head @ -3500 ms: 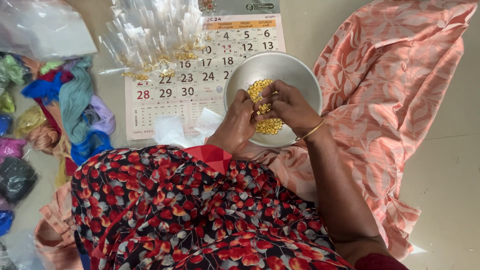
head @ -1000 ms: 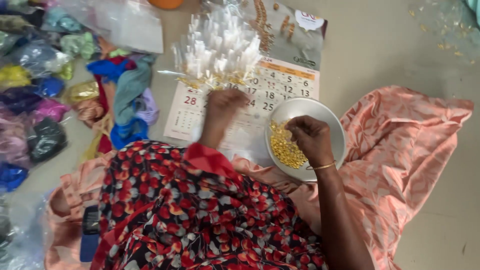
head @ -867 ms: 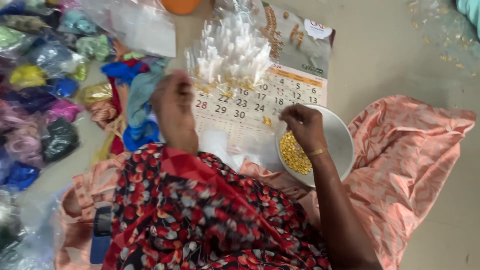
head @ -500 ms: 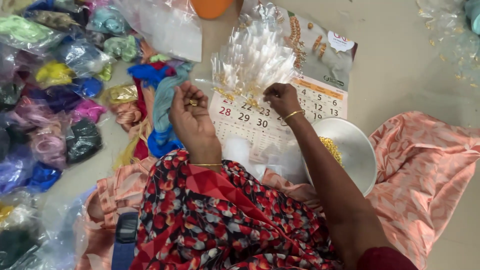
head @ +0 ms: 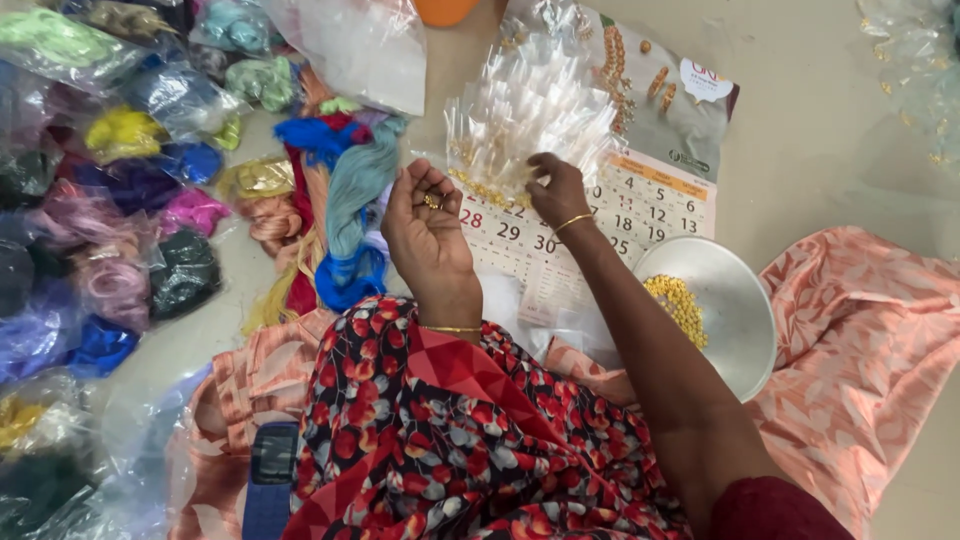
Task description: The person sits on the floor and fills small clear plastic bags with gold beads taken by hand from a metal bowl, placing each filled bag with a row of finished bags on a calendar sheet. The person repeats this bag-filling cycle throughout the episode.
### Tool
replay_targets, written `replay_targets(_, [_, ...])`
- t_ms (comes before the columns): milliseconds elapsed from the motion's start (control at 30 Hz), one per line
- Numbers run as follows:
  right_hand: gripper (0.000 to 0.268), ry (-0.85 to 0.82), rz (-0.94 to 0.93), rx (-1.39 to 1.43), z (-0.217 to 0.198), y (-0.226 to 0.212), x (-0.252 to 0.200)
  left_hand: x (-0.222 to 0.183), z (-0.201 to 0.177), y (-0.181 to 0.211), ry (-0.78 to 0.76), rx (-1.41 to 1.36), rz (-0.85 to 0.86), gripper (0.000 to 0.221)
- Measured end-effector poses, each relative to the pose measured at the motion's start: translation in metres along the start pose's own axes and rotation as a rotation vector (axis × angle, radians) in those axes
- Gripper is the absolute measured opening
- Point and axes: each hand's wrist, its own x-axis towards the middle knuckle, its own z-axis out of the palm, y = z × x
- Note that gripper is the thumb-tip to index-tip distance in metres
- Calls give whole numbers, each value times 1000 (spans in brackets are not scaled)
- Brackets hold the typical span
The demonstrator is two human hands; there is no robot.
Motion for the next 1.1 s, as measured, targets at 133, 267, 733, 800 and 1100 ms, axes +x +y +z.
replay_targets(133, [33, 116, -40, 64, -45, -17, -51, 1, -4, -6, 20, -7, -20, 22])
replay_targets(267, [14, 81, 104, 181, -92, -29, -142, -5, -5, -24, -98, 57, -102, 35])
replay_targets(733, [28, 115, 485, 1511, -146, 105, -235, -162, 0, -163, -1107, 1499, 42, 41])
replay_targets(800, [16, 271, 390, 1461, -154, 119, -237, -138, -25, -169, -1202, 1319, 320, 48])
replay_targets(1100, [20, 290, 215, -30, -172, 71, -269, -59, -99, -145, -1036, 2231, 375, 31])
